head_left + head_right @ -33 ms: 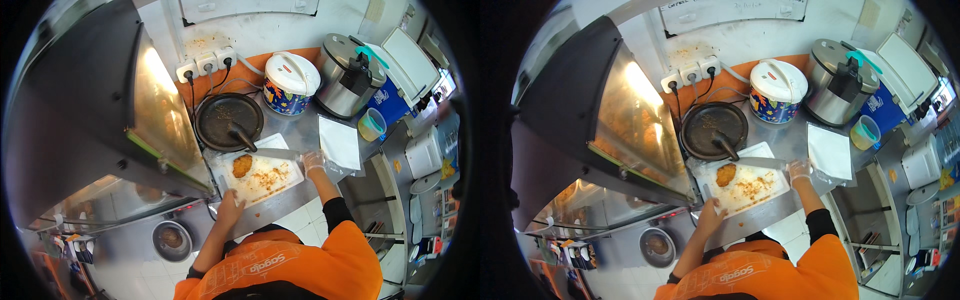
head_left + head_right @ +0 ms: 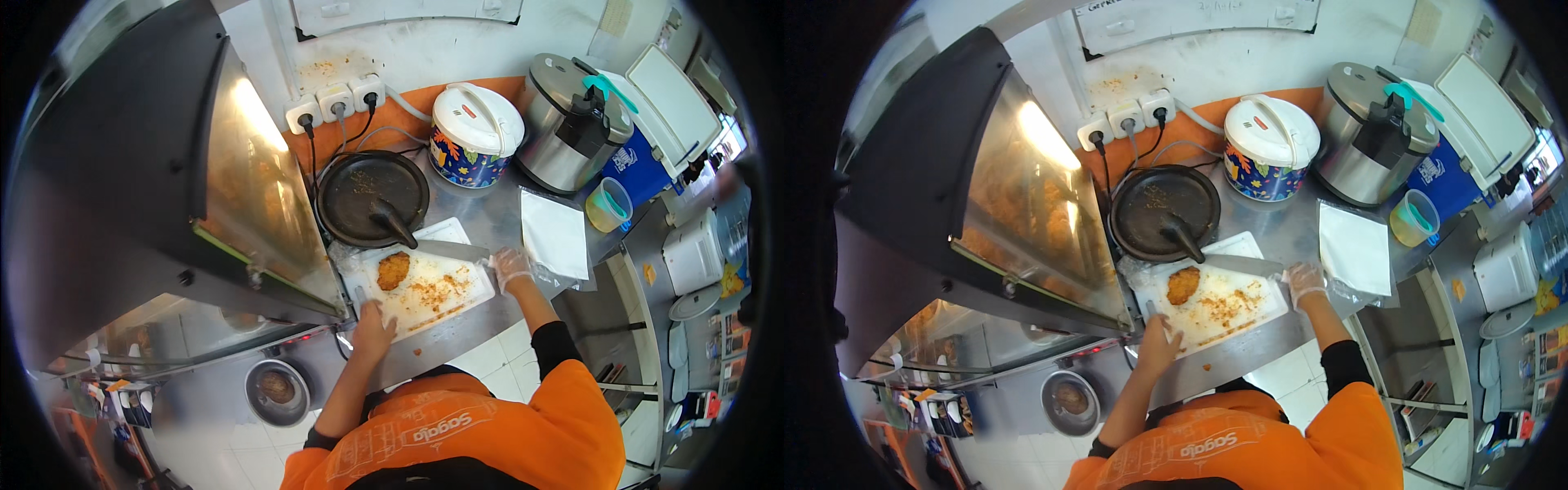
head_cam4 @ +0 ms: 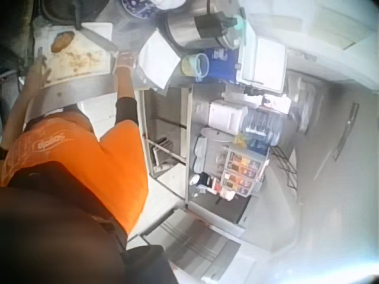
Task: The person assembles a bento box by placing rice balls into a black tray, adding fried chicken cutlets, and including a side of yellow food. The person then closes the orange box and places it on the counter.
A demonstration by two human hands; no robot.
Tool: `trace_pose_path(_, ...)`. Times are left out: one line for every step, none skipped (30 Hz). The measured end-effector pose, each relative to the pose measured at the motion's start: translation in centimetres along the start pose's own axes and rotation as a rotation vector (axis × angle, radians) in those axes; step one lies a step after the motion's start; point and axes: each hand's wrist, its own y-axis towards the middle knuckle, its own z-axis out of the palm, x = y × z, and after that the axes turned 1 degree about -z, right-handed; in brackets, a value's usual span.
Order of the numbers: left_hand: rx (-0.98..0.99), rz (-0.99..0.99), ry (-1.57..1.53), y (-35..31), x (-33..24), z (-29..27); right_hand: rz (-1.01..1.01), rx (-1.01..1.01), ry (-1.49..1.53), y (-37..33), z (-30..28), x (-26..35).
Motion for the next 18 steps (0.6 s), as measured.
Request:
trace_pose_path(-0.059,-0.041,0.011,1.6,-0.3,0.8,-0.062,0.03,0.08,-0.9,0.3,-0.9)
trace_pose_path(-0.133,-0.023,0.037,2.9,-0.5,1.4,-0.122,0.057,0.16,-1.6,0.3,-1.4)
trace_pose_path(-0.206,-0.004,0.067,4.1,-0.7,1.8,-0.17,-0.036,0.334,-3.0,0.4,-1.8)
trace_pose_path(-0.286,0.012,0.103,5.1,-0.8,2.0,-0.243,-0.144,0.47,-5.0,0.7,-2.0)
trace_pose_path(-0.257,0.008,0.117,5.8,-0.9,2.3,-0.2,-0.012,0.59,-6.3,0.7,-1.7)
trace_pose_path(-0.237,-0.005,0.131,6.4,-1.0,2.6,-0.183,0.107,0.664,-7.5,0.7,-1.5)
trace_pose_path(-0.226,-0.017,0.153,7.0,-1.2,2.9,-0.191,0.056,0.662,-9.0,0.8,-1.3)
trace_pose_path(-0.203,-0.052,0.158,7.5,-1.3,3.2,-0.209,0.001,0.655,-10.5,0.9,-0.8)
trace_pose_path(-0.184,-0.089,0.173,7.8,-1.5,3.5,-0.267,-0.028,0.679,-11.2,0.8,-0.2)
trace_pose_path(-0.176,-0.107,0.185,7.9,-1.7,3.7,-0.334,-0.063,0.701,-11.8,0.6,0.4)
trace_pose_path(-0.174,-0.112,0.178,7.6,-1.9,3.9,-0.382,-0.086,0.704,-12.0,0.2,1.1)
trace_pose_path(-0.182,-0.1,0.168,7.0,-2.2,4.1,-0.433,-0.076,0.641,-12.0,-0.3,1.9)
trace_pose_path(-0.189,-0.111,0.163,6.1,-2.5,4.2,-0.465,-0.054,0.56,-12.0,-0.8,2.8)
trace_pose_path(-0.16,-0.085,0.155,4.9,-2.9,4.3,-0.497,-0.033,0.479,-11.8,-1.4,3.8)
trace_pose_path(-0.13,-0.081,0.152,3.5,-3.4,4.4,-0.479,0.018,0.536,-11.5,-2.1,4.6)
trace_pose_path(-0.09,-0.09,0.15,2.7,-3.9,4.5,-0.46,0.069,0.592,-11.2,-2.7,5.4)
trace_pose_path(-0.196,0.01,0.171,2.2,-4.3,4.3,-0.444,0.122,0.666,-10.9,-3.3,5.9)
trace_pose_path(-0.291,0.099,0.193,2.1,-4.6,4.1,-0.483,0.165,0.622,-10.6,-3.8,6.4)
